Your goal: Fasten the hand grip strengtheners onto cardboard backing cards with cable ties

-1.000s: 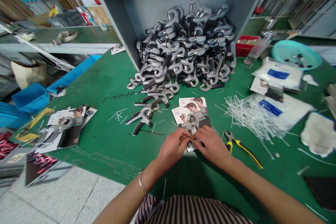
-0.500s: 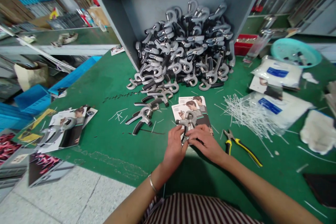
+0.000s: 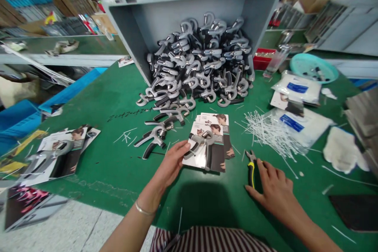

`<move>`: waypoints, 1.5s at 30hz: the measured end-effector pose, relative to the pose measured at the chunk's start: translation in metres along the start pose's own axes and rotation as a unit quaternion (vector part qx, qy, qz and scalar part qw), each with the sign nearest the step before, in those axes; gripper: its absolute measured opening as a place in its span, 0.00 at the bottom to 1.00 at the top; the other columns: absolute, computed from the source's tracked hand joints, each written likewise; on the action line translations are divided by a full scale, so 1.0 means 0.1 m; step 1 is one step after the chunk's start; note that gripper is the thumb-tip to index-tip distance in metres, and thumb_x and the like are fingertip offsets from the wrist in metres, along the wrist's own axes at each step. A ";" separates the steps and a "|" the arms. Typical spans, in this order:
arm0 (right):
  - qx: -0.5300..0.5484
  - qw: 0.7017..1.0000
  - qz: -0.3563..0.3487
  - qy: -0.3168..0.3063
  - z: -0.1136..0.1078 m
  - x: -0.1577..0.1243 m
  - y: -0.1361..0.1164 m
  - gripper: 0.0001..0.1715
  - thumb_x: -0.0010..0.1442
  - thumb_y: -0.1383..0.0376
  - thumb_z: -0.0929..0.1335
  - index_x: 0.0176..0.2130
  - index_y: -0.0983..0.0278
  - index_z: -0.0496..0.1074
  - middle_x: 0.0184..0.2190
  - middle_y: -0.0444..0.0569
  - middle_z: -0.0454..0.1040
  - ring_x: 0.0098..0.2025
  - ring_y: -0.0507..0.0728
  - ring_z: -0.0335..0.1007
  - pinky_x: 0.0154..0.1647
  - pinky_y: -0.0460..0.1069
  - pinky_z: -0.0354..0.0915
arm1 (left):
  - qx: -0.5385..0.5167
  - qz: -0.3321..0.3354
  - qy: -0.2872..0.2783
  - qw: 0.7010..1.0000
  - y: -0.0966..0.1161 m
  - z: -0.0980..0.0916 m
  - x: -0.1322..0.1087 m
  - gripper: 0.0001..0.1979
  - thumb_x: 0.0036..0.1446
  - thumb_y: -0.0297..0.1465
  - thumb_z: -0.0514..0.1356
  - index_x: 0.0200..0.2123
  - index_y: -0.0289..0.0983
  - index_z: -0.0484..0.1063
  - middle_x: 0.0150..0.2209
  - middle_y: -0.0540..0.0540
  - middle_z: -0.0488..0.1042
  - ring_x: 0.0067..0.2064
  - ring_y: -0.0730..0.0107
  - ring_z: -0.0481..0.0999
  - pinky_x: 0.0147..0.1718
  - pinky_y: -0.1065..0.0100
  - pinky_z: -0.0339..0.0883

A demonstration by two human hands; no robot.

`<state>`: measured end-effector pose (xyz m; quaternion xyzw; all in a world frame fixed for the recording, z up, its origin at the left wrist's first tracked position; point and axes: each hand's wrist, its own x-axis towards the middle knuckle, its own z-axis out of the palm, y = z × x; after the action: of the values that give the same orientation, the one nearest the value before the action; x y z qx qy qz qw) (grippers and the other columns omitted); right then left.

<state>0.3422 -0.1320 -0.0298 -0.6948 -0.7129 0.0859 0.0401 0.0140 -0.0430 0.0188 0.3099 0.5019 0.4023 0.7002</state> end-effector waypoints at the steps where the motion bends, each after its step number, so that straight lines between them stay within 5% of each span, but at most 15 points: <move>1: 0.012 1.000 0.002 -0.006 0.01 0.02 0.00 0.48 0.57 0.48 0.66 0.66 0.73 0.55 0.59 0.72 0.62 0.55 0.79 0.59 0.50 0.73 0.60 | -0.022 -0.024 -0.025 0.999 -0.02 0.08 0.02 0.23 0.54 0.39 0.67 0.49 0.32 0.72 0.41 0.42 0.77 0.35 0.69 0.75 0.34 0.70 0.68; 5: 0.247 0.965 0.055 -0.070 -0.17 0.18 0.14 0.43 0.53 0.55 0.68 0.62 0.72 0.62 0.55 0.67 0.67 0.55 0.73 0.63 0.58 0.67 0.60 | -0.016 -0.006 -0.071 0.997 -0.20 0.32 0.11 0.21 0.52 0.37 0.68 0.46 0.31 0.73 0.38 0.43 0.78 0.33 0.69 0.75 0.34 0.69 0.67; 7: 0.455 0.866 0.115 -0.173 -0.33 0.16 0.24 0.39 0.55 0.54 0.68 0.62 0.66 0.64 0.55 0.62 0.69 0.53 0.68 0.68 0.56 0.62 0.65 | 0.041 0.053 -0.037 0.997 -0.27 0.30 0.10 0.22 0.51 0.37 0.68 0.48 0.33 0.72 0.39 0.45 0.78 0.35 0.67 0.75 0.37 0.68 0.68; 10: 0.701 0.632 0.178 -0.276 -0.46 -0.08 0.20 0.33 0.58 0.53 0.67 0.59 0.62 0.67 0.55 0.58 0.71 0.49 0.64 0.72 0.49 0.56 0.70 | 0.164 0.129 0.014 0.978 -0.31 0.19 0.01 0.23 0.51 0.38 0.67 0.49 0.35 0.71 0.41 0.45 0.77 0.41 0.62 0.75 0.41 0.65 0.68; 12: 0.783 0.517 0.175 -0.299 -0.46 -0.26 0.00 0.31 0.54 0.55 0.69 0.56 0.62 0.70 0.50 0.58 0.73 0.43 0.60 0.74 0.40 0.51 0.71 | 0.225 0.150 0.020 0.963 -0.31 0.13 -0.07 0.21 0.54 0.38 0.65 0.48 0.35 0.70 0.41 0.45 0.76 0.43 0.60 0.75 0.43 0.63 0.68; 15: 0.825 0.409 0.128 -0.369 -0.42 -0.36 -0.44 0.32 0.54 0.52 0.68 0.54 0.64 0.71 0.40 0.56 0.75 0.25 0.52 0.69 0.21 0.45 0.64 | 0.260 0.157 0.009 0.953 -0.27 0.15 -0.14 0.20 0.54 0.39 0.65 0.48 0.36 0.70 0.40 0.46 0.76 0.42 0.61 0.75 0.43 0.64 0.67; 17: 0.825 0.373 0.099 -0.413 -0.44 -0.28 -0.65 0.34 0.57 0.47 0.64 0.55 0.64 0.69 0.38 0.55 0.75 0.20 0.51 0.67 0.17 0.45 0.60 | 0.260 0.154 -0.003 0.953 -0.24 0.18 -0.16 0.21 0.54 0.39 0.65 0.48 0.36 0.70 0.40 0.47 0.76 0.42 0.61 0.75 0.42 0.64 0.67; 19: 0.820 0.378 0.068 -0.425 -0.48 -0.15 -0.73 0.34 0.59 0.47 0.63 0.57 0.63 0.67 0.40 0.55 0.75 0.23 0.53 0.69 0.19 0.45 0.62 | 0.257 0.149 -0.013 0.955 -0.21 0.19 -0.18 0.21 0.53 0.39 0.65 0.49 0.36 0.70 0.40 0.47 0.76 0.41 0.61 0.74 0.41 0.65 0.67; 24: 0.757 0.469 0.018 -0.454 -0.60 0.09 -0.60 0.31 0.58 0.62 0.69 0.59 0.65 0.64 0.48 0.60 0.73 0.37 0.58 0.75 0.28 0.47 0.69 | 0.251 0.143 -0.032 0.957 -0.14 0.09 -0.25 0.21 0.54 0.39 0.65 0.49 0.36 0.69 0.38 0.48 0.74 0.38 0.65 0.73 0.39 0.67 0.66; 29: 0.695 0.488 0.019 -0.528 -0.65 0.26 -0.56 0.28 0.59 0.61 0.68 0.57 0.63 0.65 0.51 0.60 0.73 0.45 0.63 0.76 0.36 0.54 0.74 | 0.350 0.168 -0.058 0.920 -0.01 0.06 -0.29 0.21 0.54 0.40 0.65 0.48 0.37 0.70 0.38 0.48 0.72 0.38 0.64 0.71 0.37 0.68 0.65; 34: 0.664 0.496 0.035 -0.558 -0.69 0.39 -0.56 0.29 0.59 0.60 0.68 0.57 0.64 0.63 0.45 0.59 0.76 0.40 0.60 0.78 0.34 0.51 0.73 | 0.421 0.166 -0.088 0.887 0.09 0.12 -0.30 0.17 0.54 0.37 0.64 0.46 0.37 0.70 0.34 0.50 0.71 0.34 0.66 0.70 0.33 0.69 0.62; 41: 0.676 0.512 0.062 -0.527 -0.49 0.32 -0.57 0.23 0.61 0.56 0.67 0.51 0.69 0.67 0.26 0.48 0.74 0.18 0.48 0.64 0.14 0.41 0.59 | 0.378 0.156 -0.070 0.910 -0.03 0.06 -0.20 0.19 0.53 0.40 0.65 0.45 0.36 0.71 0.35 0.49 0.71 0.36 0.65 0.70 0.34 0.69 0.63; 43: 0.663 0.543 0.058 -0.513 -0.41 0.30 -0.61 0.23 0.61 0.54 0.68 0.47 0.69 0.68 0.24 0.45 0.72 0.16 0.47 0.61 0.13 0.40 0.57 | 0.357 0.147 -0.061 0.920 -0.05 0.05 -0.18 0.19 0.52 0.40 0.66 0.44 0.36 0.71 0.35 0.49 0.71 0.36 0.65 0.70 0.35 0.69 0.64; 45: 0.617 0.619 0.044 -0.484 -0.35 0.29 -0.64 0.22 0.62 0.51 0.67 0.44 0.67 0.67 0.23 0.43 0.71 0.15 0.47 0.59 0.12 0.41 0.55 | 0.335 0.132 -0.053 0.931 -0.07 0.05 -0.16 0.17 0.52 0.38 0.66 0.43 0.36 0.72 0.34 0.49 0.71 0.35 0.66 0.70 0.34 0.69 0.64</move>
<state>0.2840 -0.1024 0.0140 -0.3955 -0.3775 0.8308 0.1046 0.0177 -0.0610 0.0219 0.6110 0.5242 0.2820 0.5219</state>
